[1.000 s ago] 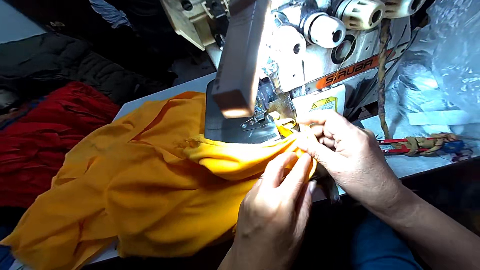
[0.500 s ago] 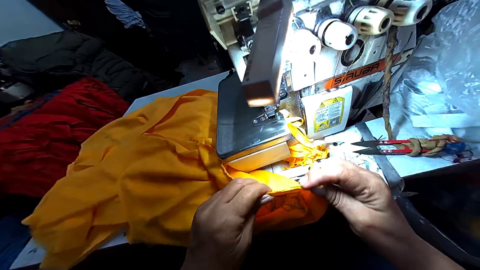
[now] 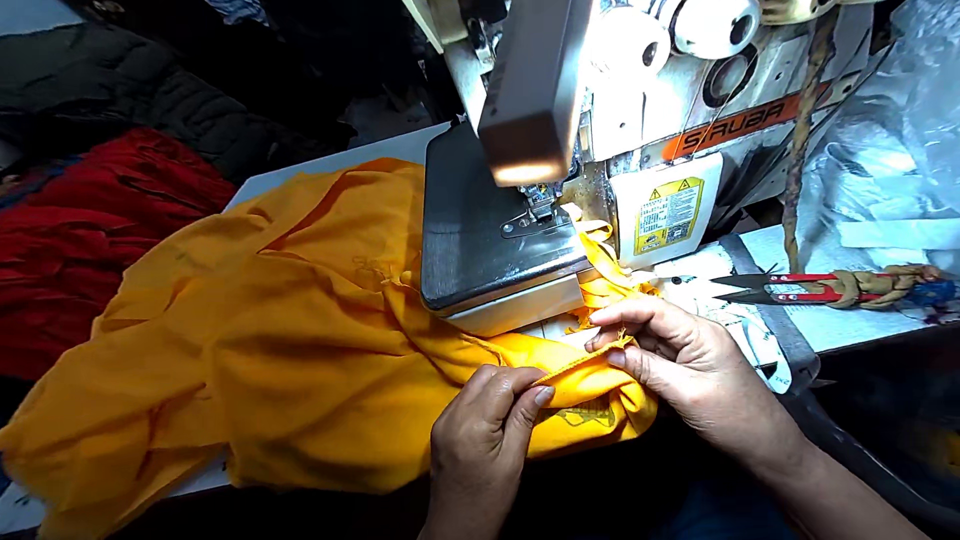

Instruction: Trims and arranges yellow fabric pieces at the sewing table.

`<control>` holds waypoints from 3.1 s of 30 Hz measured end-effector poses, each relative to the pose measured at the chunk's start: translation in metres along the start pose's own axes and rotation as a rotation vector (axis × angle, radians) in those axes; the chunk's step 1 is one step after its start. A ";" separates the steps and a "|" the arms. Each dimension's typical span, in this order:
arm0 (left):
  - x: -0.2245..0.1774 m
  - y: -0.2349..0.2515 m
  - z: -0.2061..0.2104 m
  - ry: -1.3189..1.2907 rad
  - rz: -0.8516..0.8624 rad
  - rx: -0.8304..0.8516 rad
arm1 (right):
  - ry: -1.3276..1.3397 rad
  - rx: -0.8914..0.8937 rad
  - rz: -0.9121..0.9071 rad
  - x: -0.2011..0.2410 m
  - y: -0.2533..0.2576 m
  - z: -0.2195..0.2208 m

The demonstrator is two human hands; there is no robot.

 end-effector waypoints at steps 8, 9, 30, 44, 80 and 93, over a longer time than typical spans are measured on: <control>0.004 -0.001 0.001 -0.034 0.020 -0.012 | -0.149 -0.022 -0.053 -0.001 -0.004 0.002; 0.004 -0.001 0.001 -0.038 0.020 -0.014 | -0.158 -0.022 -0.064 -0.001 -0.004 0.003; 0.004 -0.004 0.001 -0.174 0.007 -0.097 | -0.178 -0.024 -0.195 -0.004 -0.008 0.005; 0.004 -0.004 0.001 -0.207 0.020 -0.092 | -0.256 0.056 -0.178 -0.003 -0.007 0.007; 0.003 -0.024 -0.088 -0.269 -0.112 -0.021 | -0.645 -0.118 -0.028 0.001 -0.033 -0.037; -0.025 0.012 0.026 -0.529 -0.018 0.012 | -1.130 -0.088 0.221 0.018 -0.050 -0.119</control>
Point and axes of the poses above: each hand's wrist, its own y-axis towards the middle knuckle, its own z-axis out of the palm, x = y × z, the point moved 2 cm from there along y, towards the middle knuckle, and after that the axes turned 15 degrees about x, right-handed, at the moved point
